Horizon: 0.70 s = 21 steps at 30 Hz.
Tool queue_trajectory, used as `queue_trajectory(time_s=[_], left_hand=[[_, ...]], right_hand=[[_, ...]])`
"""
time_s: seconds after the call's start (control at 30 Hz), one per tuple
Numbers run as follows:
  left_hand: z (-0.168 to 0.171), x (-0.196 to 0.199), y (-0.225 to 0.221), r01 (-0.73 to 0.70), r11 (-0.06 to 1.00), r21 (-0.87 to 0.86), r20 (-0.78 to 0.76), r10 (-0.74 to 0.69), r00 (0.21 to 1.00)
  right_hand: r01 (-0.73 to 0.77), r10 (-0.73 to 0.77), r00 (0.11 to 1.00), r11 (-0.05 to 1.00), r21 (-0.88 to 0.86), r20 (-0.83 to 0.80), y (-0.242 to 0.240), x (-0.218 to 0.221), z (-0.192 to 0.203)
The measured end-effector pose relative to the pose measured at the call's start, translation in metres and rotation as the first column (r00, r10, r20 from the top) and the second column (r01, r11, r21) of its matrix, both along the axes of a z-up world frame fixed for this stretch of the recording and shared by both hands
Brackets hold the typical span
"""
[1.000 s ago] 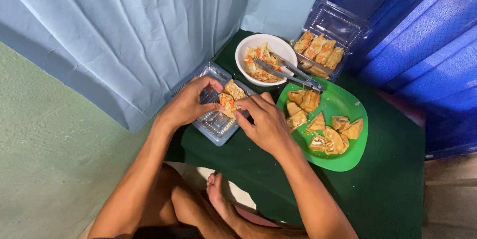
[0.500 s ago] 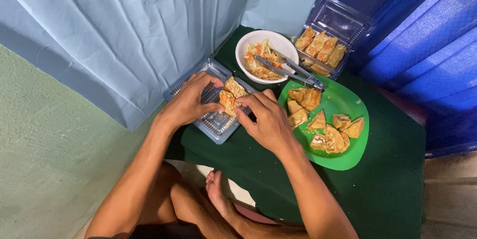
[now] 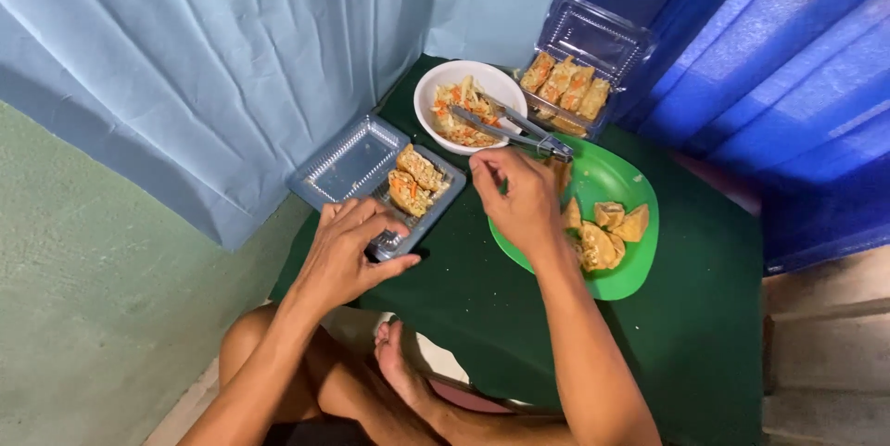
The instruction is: Stuffing fried tofu pieces with a shredded vegetable mixture using metal tongs
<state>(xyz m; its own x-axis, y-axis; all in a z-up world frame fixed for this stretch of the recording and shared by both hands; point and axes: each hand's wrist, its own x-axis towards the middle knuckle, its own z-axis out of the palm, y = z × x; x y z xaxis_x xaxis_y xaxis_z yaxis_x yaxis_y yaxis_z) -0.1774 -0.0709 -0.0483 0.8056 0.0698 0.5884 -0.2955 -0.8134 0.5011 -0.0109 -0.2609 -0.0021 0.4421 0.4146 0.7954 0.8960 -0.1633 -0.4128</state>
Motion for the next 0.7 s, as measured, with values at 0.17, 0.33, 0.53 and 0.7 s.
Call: queue_trajectory(time_s=[0.17, 0.33, 0.53, 0.7], left_hand=[[-0.012, 0.011, -0.015, -0.146, 0.988, 0.05, 0.093, 0.141, 0.986], [-0.012, 0.014, -0.029, -0.201, 0.977, 0.068, 0.103, 0.194, 0.976], [0.011, 0.022, -0.068, -0.128, 0.99, 0.053, 0.245, 0.111, 0.963], [0.031, 0.072, -0.114, 0.106, 0.994, -0.026, 0.222, -0.098, 0.97]], right_hand=[[0.009, -0.008, 1.0, 1.0, 0.008, -0.027, -0.029, -0.002, 0.013], [0.054, -0.053, 0.998, 0.998, 0.037, -0.039, -0.074, 0.013, 0.017], [0.242, -0.253, 0.959, 0.966, -0.094, -0.126, -0.125, 0.041, 0.001], [0.261, -0.301, 0.933, 0.944, -0.203, -0.198, -0.134, 0.042, -0.016]])
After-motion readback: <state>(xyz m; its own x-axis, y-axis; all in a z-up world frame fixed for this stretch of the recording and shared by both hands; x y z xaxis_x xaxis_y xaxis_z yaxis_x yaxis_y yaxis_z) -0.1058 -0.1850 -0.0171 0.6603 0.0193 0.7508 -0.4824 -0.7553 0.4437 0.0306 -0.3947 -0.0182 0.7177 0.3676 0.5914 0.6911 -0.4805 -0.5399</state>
